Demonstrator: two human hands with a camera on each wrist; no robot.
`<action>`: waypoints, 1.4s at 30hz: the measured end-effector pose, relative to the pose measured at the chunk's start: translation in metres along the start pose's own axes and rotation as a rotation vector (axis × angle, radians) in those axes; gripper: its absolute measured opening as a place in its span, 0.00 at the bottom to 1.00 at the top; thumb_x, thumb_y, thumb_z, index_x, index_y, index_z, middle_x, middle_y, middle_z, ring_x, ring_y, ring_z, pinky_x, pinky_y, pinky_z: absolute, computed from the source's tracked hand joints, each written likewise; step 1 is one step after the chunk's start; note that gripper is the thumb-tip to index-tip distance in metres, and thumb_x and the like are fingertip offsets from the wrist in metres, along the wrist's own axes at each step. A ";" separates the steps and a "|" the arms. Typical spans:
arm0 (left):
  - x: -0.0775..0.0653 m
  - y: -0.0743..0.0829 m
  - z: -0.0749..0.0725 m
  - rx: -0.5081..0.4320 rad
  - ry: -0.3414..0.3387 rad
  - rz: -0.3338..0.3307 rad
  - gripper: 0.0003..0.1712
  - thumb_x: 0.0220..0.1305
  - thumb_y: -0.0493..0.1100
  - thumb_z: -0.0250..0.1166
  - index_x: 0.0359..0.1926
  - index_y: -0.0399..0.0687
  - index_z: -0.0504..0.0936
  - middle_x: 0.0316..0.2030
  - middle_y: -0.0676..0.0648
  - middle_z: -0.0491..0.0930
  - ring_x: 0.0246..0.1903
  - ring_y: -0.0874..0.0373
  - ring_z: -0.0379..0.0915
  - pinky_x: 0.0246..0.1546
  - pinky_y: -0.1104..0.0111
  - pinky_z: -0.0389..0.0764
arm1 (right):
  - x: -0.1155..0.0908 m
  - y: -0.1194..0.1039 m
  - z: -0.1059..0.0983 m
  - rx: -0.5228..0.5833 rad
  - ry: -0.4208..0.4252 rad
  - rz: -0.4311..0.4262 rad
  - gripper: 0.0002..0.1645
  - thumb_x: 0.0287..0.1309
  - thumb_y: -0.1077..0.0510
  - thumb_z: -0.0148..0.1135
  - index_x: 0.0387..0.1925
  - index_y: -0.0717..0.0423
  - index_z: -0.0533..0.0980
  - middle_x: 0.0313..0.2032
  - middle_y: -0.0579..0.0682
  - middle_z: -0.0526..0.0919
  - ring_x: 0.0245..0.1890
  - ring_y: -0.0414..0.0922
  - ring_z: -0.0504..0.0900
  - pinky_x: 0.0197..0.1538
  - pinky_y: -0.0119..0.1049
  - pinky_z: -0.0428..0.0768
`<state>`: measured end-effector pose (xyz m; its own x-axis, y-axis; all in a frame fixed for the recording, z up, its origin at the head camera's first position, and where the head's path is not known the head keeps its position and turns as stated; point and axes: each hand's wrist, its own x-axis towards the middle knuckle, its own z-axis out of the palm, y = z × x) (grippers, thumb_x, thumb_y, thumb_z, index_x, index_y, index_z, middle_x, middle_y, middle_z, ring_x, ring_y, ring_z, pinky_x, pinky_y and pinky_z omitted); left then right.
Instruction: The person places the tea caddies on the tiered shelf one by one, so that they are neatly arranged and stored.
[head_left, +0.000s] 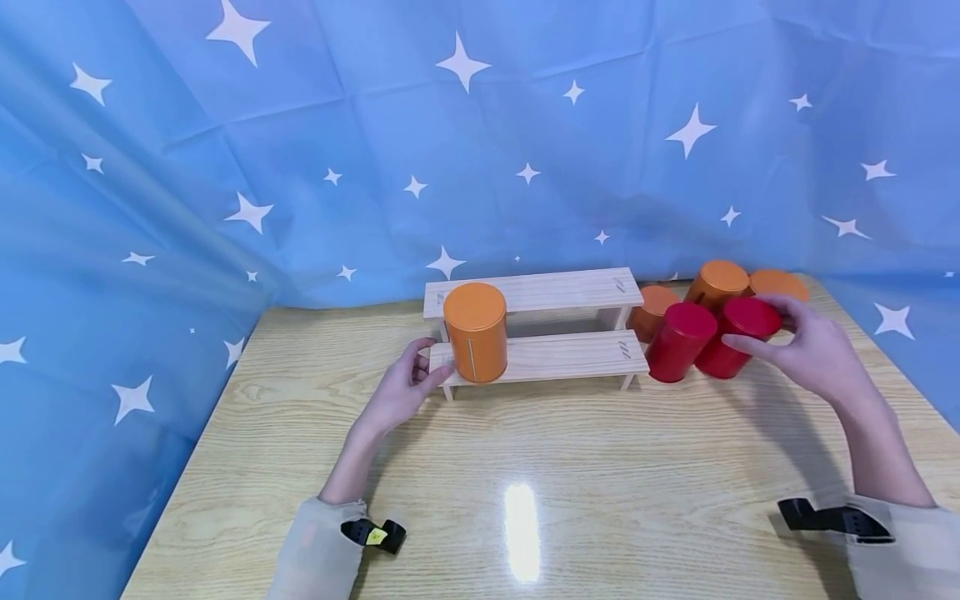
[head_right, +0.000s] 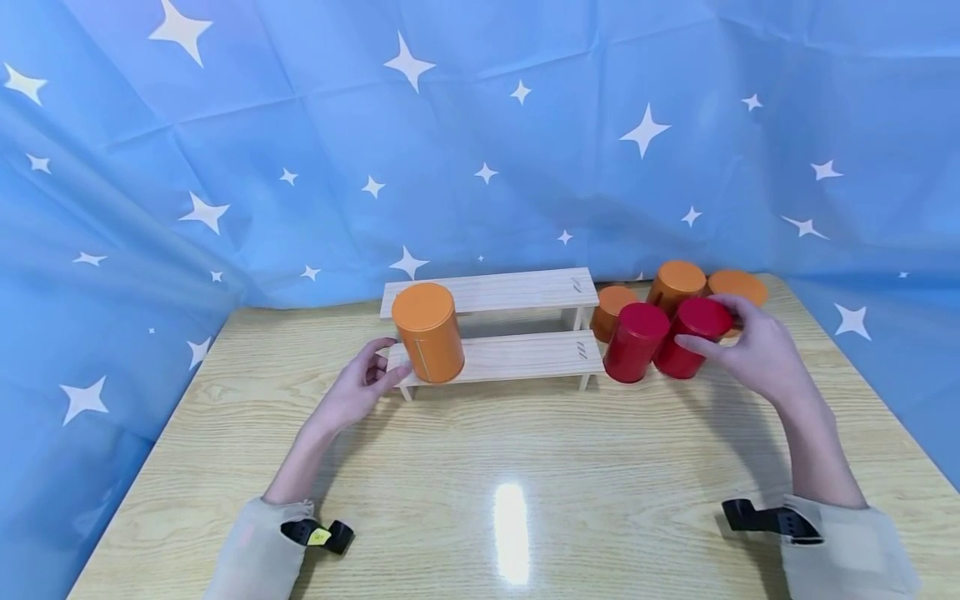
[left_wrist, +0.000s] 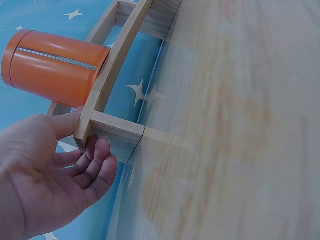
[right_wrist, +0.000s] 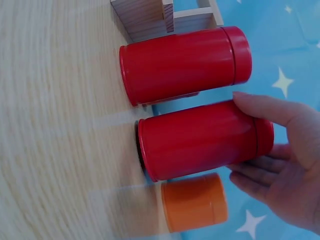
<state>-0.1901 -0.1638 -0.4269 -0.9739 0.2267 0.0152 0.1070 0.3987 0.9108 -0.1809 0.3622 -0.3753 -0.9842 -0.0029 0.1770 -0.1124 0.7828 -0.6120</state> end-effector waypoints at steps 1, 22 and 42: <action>0.000 0.000 0.000 -0.001 -0.001 0.002 0.36 0.70 0.47 0.67 0.71 0.38 0.63 0.36 0.45 0.70 0.35 0.54 0.68 0.37 0.67 0.72 | -0.001 -0.001 -0.001 0.011 0.013 -0.005 0.42 0.58 0.49 0.75 0.66 0.65 0.67 0.52 0.64 0.77 0.40 0.29 0.70 0.35 0.25 0.69; 0.000 0.001 0.001 -0.003 -0.011 0.012 0.37 0.71 0.47 0.66 0.71 0.36 0.63 0.36 0.45 0.69 0.35 0.54 0.67 0.36 0.67 0.72 | -0.015 -0.042 -0.018 0.104 0.356 0.036 0.44 0.57 0.56 0.74 0.73 0.51 0.67 0.54 0.31 0.70 0.49 0.27 0.65 0.46 0.20 0.65; -0.006 0.021 -0.002 0.002 -0.025 -0.020 0.35 0.72 0.41 0.64 0.72 0.30 0.60 0.36 0.43 0.69 0.35 0.52 0.66 0.36 0.68 0.70 | -0.012 -0.081 -0.015 0.241 0.450 -0.102 0.38 0.54 0.63 0.75 0.67 0.46 0.74 0.52 0.33 0.75 0.51 0.32 0.72 0.51 0.22 0.68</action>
<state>-0.1822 -0.1584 -0.4076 -0.9705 0.2406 -0.0136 0.0876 0.4049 0.9102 -0.1583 0.3077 -0.3163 -0.8166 0.2377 0.5260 -0.2847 0.6267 -0.7254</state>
